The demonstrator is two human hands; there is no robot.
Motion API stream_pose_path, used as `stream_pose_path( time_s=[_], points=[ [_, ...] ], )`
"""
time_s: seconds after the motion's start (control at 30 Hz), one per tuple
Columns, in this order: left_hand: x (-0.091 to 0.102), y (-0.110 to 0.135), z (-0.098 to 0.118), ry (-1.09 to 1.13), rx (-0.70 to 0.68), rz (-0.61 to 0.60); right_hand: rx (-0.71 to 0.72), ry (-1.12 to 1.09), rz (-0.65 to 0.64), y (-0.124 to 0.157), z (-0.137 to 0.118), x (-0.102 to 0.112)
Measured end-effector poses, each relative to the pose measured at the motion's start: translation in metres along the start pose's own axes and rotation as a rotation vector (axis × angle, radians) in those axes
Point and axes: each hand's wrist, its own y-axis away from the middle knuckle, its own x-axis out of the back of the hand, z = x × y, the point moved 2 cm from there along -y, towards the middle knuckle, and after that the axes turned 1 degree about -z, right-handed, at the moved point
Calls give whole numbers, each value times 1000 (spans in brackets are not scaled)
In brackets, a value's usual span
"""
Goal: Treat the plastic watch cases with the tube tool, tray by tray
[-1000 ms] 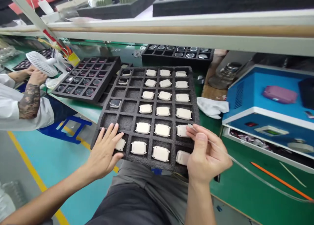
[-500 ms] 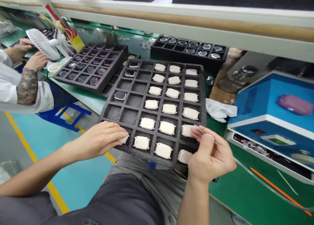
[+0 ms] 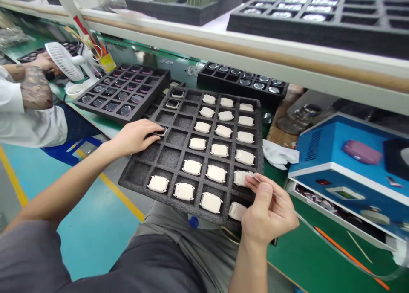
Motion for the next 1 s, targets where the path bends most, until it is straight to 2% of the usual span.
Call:
stream_pose_path(
  time_s=[0.07,0.17,0.23,0.33,0.43,0.5,0.6,0.67,0.8,1.0],
  points=[
    [2,-18,-11,-44,-18,-94,-16,-18,-7,0,-1,-1],
    [3,-25,-14,-78,-69,-120,-34,-24,-25,0,-2,-2],
    [5,-24,-12,-61,-66,-86,-42,-29,-37,0,-1,-2],
    [9,-26,-1,76,-18,33,-43,-42,-53,-1,1,-1],
    [9,-45,24,414,23,115,-26,-34,-71,-2,4,-1],
    [2,-66,48,709,22,99,-18,-30,-83,-3,6,-1],
    [-14,-98,89,1098,10,-10,-15,-51,-85,-4,6,-4],
    [-26,-113,114,1261,21,-124,2,-78,-66,-6,6,-6],
    [-47,-123,147,1365,18,-306,88,-82,-44,-12,5,-7],
    [-65,-118,159,1417,-11,-349,162,-23,-135,-16,5,-3]
  ],
)
